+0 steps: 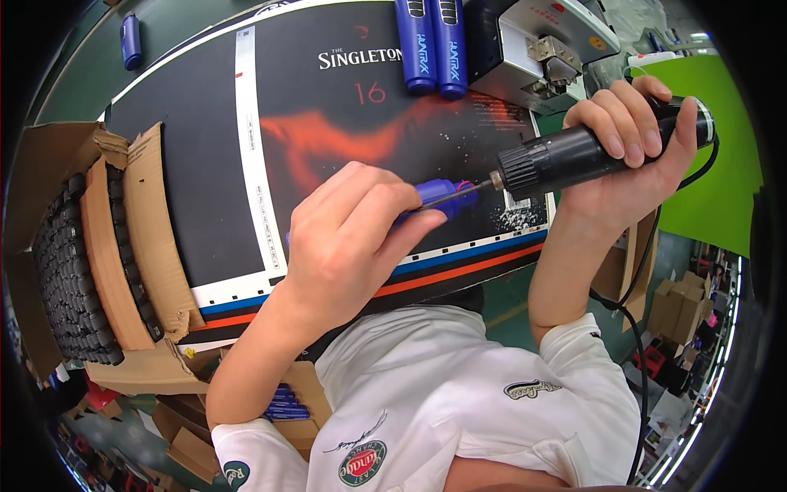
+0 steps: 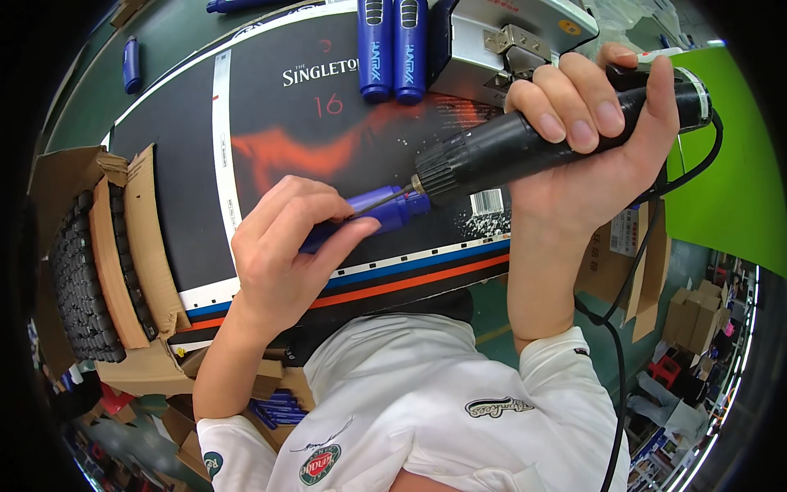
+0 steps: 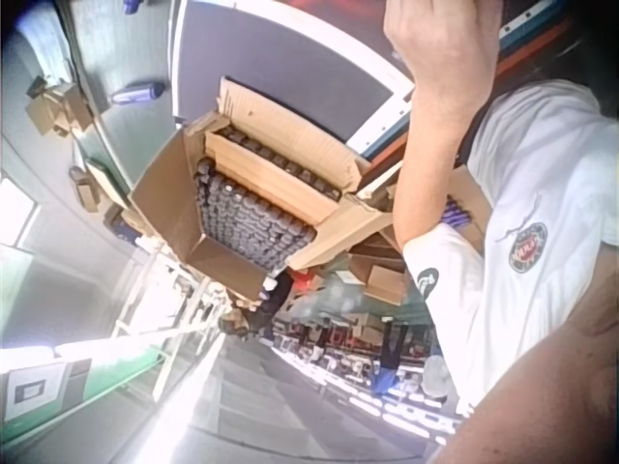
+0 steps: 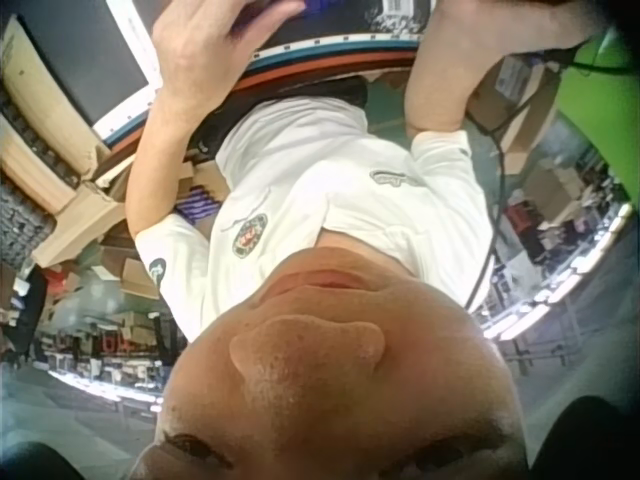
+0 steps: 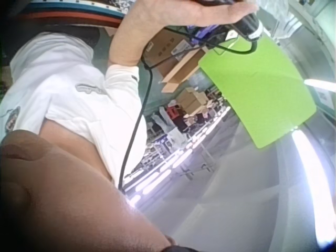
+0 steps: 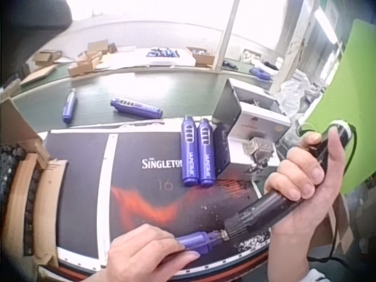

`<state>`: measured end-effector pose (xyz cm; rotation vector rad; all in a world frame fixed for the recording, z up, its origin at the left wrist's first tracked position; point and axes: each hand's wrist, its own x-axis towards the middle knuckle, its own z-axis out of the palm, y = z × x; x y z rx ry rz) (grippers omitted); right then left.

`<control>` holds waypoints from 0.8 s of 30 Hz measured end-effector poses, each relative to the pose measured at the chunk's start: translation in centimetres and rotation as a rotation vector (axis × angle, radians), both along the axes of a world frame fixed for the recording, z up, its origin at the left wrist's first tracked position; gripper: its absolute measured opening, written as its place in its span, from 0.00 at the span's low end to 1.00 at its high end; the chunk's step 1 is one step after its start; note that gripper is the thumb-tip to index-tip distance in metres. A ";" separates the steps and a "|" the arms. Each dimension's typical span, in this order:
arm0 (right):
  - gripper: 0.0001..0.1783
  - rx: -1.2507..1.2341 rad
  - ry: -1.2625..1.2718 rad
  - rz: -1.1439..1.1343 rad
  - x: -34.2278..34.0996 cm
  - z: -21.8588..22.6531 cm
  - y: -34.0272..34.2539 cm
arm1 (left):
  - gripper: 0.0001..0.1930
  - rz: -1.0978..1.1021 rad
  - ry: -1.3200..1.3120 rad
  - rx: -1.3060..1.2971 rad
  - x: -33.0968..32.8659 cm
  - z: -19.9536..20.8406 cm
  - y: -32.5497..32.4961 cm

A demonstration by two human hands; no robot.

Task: The person uses a rotary tool to drill holes into the bottom of blue cylindrical devices. They then insert small black components into the drilled holes and place the finished devices on the table. The person repeats this process for multiple units.

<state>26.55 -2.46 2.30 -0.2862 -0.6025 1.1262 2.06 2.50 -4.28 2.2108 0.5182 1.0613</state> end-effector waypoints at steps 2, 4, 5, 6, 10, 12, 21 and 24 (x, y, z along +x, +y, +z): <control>0.15 -0.002 -0.008 -0.038 0.5 0.4 -0.3 | 0.17 0.047 0.012 -0.025 0.3 0.6 -0.1; 0.15 0.019 -0.033 -0.037 1.6 1.2 -0.9 | 0.19 0.037 0.101 0.021 0.2 0.8 -0.3; 0.15 0.029 -0.047 -0.037 2.3 1.5 -1.2 | 0.20 0.033 0.145 0.044 0.2 0.9 -0.3; 0.15 0.056 -0.086 -0.016 3.0 1.7 -1.5 | 0.19 -0.006 0.227 0.115 0.0 1.0 -0.2; 0.17 0.088 -0.338 -0.028 3.3 3.4 -3.5 | 0.18 0.034 0.338 0.357 0.3 -0.1 0.0; 0.17 0.119 -0.445 -0.043 2.5 3.8 -4.0 | 0.21 0.060 0.396 0.391 0.4 -0.2 0.0; 0.21 0.207 -0.683 0.042 0.8 3.6 -3.2 | 0.26 0.066 0.354 0.315 0.6 -1.0 -0.3; 0.22 0.213 -0.740 0.093 0.1 4.0 -2.5 | 0.26 0.081 0.351 0.318 0.6 -1.1 -0.3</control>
